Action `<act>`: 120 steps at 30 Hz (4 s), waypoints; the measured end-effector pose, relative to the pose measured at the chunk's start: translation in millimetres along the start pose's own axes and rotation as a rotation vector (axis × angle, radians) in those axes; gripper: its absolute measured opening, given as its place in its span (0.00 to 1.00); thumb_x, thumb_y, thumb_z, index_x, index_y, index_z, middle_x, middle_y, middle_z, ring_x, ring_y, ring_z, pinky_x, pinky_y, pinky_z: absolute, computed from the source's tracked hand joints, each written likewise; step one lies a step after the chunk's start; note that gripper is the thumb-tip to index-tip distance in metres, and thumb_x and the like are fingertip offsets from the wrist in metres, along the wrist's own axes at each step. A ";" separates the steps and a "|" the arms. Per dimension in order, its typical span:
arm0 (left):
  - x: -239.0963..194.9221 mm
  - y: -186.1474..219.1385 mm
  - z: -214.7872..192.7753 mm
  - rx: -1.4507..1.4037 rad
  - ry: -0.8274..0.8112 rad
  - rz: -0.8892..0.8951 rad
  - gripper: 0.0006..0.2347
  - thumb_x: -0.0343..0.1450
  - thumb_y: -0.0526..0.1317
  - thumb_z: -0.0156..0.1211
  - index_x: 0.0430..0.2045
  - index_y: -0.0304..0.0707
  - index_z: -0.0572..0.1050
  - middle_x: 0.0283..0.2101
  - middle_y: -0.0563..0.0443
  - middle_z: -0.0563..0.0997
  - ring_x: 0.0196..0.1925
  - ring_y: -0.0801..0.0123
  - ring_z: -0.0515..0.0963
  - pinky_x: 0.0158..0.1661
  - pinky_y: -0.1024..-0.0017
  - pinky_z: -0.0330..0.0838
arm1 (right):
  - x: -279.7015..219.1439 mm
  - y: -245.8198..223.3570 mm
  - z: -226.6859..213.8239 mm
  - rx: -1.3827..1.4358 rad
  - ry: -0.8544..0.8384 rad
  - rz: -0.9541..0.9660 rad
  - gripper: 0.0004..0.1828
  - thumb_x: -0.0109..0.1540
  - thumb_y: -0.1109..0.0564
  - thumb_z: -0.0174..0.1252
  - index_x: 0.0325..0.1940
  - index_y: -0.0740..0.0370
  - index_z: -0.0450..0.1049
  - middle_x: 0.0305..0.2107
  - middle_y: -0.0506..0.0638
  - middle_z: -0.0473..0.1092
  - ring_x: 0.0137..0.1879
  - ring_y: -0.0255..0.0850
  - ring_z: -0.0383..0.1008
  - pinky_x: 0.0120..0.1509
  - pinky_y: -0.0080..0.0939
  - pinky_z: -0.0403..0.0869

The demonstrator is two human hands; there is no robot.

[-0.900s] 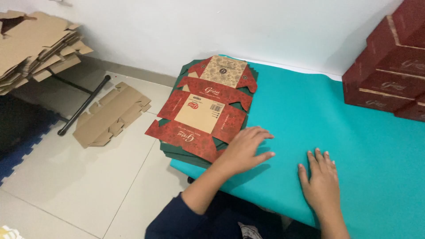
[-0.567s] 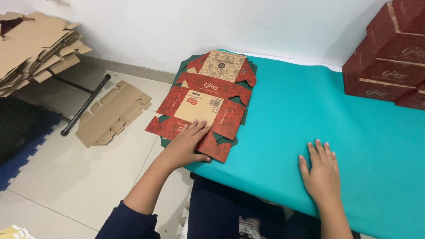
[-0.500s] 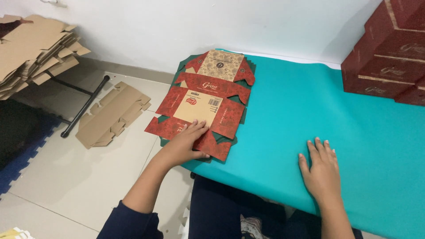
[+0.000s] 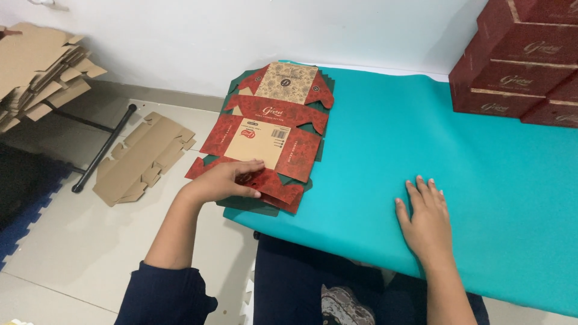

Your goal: The person assembles a flat-packed cardboard box by folding the flaps and tucking the tabs into slots to form a rectangular container. They then close the lid and place the finished box on a stack of similar boxes.

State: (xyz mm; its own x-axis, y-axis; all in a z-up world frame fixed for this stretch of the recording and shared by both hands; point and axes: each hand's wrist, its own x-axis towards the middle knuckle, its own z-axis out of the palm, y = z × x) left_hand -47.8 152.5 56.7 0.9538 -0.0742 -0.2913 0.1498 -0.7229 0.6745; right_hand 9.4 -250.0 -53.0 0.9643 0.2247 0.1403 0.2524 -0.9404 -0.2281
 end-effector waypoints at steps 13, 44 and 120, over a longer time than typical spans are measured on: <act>34.8 -32.7 -42.8 -0.224 1.034 0.297 0.14 0.79 0.44 0.46 0.44 0.28 0.74 0.34 0.41 0.77 0.42 0.65 0.74 0.45 0.61 0.68 | -1.4 -5.9 -9.8 0.012 0.001 0.017 0.26 0.66 0.41 0.41 0.64 0.53 0.63 0.64 0.51 0.58 0.74 0.47 0.50 0.77 0.51 0.48; -25.8 73.4 290.5 -1.606 -0.188 -0.421 0.22 0.68 0.43 0.49 0.57 0.39 0.62 0.58 0.35 0.75 0.54 0.38 0.78 0.45 0.56 0.78 | -103.8 29.0 -43.6 -0.256 -0.019 -0.382 0.43 0.44 0.27 0.62 0.50 0.58 0.69 0.49 0.50 0.68 0.68 0.55 0.54 0.73 0.75 0.42; 3.1 95.8 269.4 0.843 0.540 0.554 0.53 0.50 0.67 0.62 0.64 0.32 0.49 0.69 0.38 0.48 0.72 0.48 0.45 0.67 0.55 0.42 | -98.0 6.2 4.8 -0.190 0.251 -0.072 0.34 0.61 0.48 0.41 0.68 0.69 0.52 0.67 0.62 0.50 0.74 0.52 0.46 0.75 0.51 0.48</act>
State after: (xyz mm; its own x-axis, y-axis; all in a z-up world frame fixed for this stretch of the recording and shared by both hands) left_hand -100.7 -102.0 -62.3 0.8521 -0.3692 0.3711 -0.3545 -0.9286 -0.1098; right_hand -83.1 -276.7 -72.8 0.8884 0.2448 0.3884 0.2770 -0.9605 -0.0282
